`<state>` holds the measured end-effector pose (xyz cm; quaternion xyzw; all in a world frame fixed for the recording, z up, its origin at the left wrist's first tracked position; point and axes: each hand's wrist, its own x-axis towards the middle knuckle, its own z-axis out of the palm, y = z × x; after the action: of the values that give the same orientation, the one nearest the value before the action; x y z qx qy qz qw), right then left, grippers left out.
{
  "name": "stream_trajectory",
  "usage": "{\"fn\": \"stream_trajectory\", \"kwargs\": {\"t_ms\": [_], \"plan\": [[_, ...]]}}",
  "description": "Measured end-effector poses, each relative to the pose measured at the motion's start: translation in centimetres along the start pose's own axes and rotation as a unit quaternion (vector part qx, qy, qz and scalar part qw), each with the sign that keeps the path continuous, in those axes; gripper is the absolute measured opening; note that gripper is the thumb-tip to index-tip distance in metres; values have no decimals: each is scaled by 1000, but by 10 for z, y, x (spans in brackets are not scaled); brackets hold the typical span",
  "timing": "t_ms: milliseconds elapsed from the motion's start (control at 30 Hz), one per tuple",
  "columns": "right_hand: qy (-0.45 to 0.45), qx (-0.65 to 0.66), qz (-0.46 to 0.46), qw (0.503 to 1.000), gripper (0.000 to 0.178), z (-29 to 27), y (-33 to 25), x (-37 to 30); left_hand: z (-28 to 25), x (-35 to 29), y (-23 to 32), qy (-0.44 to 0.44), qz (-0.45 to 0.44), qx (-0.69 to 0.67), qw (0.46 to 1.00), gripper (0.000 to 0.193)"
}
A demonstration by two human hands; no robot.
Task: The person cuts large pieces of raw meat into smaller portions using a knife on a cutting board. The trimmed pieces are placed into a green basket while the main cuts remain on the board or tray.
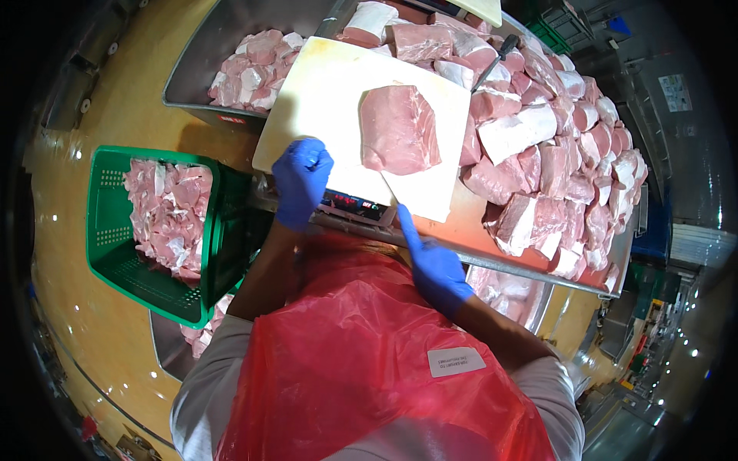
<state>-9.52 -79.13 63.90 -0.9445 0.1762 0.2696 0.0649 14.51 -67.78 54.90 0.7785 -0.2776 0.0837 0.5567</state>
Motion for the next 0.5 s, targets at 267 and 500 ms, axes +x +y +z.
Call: {"fn": "stream_trajectory", "kwargs": {"t_ms": [267, 500], "plan": [[193, 38, -24, 980, 89, -31, 17, -1, 22, -17, 44, -131, 40, 79, 987, 26], [83, 11, -9, 996, 85, -46, -12, 21, 25, -28, 18, -87, 100, 44, 990, 8]]}}
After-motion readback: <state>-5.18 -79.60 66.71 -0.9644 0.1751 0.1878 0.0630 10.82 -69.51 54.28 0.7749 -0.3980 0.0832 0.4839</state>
